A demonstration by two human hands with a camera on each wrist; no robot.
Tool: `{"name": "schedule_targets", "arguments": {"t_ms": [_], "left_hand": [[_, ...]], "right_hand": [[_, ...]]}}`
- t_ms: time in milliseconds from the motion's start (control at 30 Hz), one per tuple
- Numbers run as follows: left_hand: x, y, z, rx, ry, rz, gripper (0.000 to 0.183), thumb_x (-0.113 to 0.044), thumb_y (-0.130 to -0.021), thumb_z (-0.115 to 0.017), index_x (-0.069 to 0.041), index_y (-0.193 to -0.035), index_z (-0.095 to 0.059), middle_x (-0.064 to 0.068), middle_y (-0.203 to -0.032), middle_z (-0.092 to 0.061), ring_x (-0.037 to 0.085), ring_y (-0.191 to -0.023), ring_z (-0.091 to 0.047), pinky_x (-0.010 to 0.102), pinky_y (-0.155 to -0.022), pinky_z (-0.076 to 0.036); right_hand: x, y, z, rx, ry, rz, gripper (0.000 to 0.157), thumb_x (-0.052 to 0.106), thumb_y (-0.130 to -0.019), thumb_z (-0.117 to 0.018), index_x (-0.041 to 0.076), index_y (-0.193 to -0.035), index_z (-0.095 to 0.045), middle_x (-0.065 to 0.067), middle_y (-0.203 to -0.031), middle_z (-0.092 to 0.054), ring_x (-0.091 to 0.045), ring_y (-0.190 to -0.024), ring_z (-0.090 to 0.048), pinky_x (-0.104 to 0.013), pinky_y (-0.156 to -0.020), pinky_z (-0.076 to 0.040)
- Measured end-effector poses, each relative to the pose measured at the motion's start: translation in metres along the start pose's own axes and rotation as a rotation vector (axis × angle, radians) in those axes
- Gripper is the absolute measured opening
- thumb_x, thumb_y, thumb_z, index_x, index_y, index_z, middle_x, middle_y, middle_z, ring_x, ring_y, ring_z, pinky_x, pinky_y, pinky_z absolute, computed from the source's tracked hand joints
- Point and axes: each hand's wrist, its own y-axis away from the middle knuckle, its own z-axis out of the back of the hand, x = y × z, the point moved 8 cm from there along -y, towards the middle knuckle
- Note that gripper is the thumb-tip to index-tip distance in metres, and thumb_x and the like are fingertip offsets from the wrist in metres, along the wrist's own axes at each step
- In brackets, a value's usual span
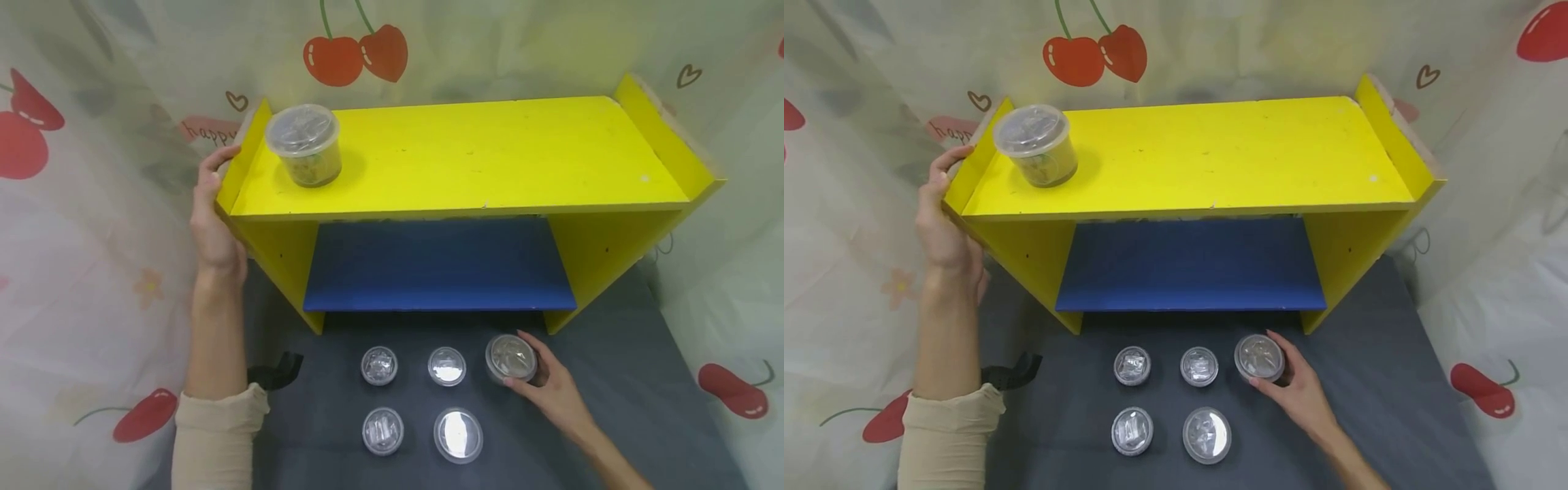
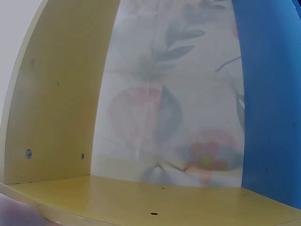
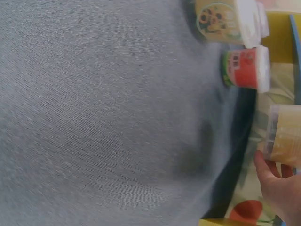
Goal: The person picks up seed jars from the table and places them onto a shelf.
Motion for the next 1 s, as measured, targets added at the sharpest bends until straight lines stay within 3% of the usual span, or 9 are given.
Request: {"name": "schedule_targets", "arguments": {"t_ms": [267, 367, 633, 1000], "left_hand": [[0.0, 0.002, 0.001, -0.012, -0.017, 0.072, 0.04, -0.024, -0.101, -0.033, -0.013, -0.134, -0.055, 0.013, -0.126, -0.051, 0.02, -0.084, -0.053, 0.026, -0.073, -0.046], [0.0, 0.003, 0.002, -0.001, -0.001, 0.099, 0.04, -0.024, -0.101, -0.034, -0.014, -0.134, -0.054, 0.013, -0.134, -0.048, 0.02, -0.087, -0.053, 0.027, -0.074, -0.047], [-0.002, 0.002, 0.002, -0.001, 0.028, 0.123, 0.04, -0.023, -0.1, -0.034, -0.014, -0.134, -0.054, 0.013, -0.134, -0.048, 0.021, -0.093, -0.053, 0.027, -0.076, -0.047], [-0.003, 0.002, 0.001, -0.003, -0.011, 0.09, 0.04, -0.022, -0.101, -0.033, -0.014, -0.133, -0.055, 0.013, -0.137, -0.046, 0.021, -0.092, -0.052, 0.027, -0.077, -0.047]], "right_hand": [[0.029, 0.003, 0.002, 0.076, 0.009, 0.046, 0.085, 0.004, -0.081, -0.081, 0.015, -0.153, -0.037, -0.021, -0.143, -0.048, 0.002, -0.117, -0.056, -0.014, -0.089, -0.048], [0.042, 0.002, 0.003, 0.101, -0.001, 0.075, 0.086, 0.002, -0.08, -0.081, 0.016, -0.153, -0.037, -0.02, -0.142, -0.048, -0.001, -0.117, -0.057, -0.016, -0.089, -0.049], [0.081, -0.003, 0.005, 0.147, 0.009, 0.126, 0.085, -0.001, -0.082, -0.078, 0.015, -0.154, -0.035, -0.017, -0.14, -0.05, -0.004, -0.119, -0.057, -0.016, -0.092, -0.047], [0.133, -0.015, 0.002, 0.215, -0.017, 0.207, 0.085, -0.009, -0.081, -0.075, 0.011, -0.153, -0.035, -0.011, -0.145, -0.048, -0.007, -0.125, -0.054, -0.016, -0.098, -0.043]]}}
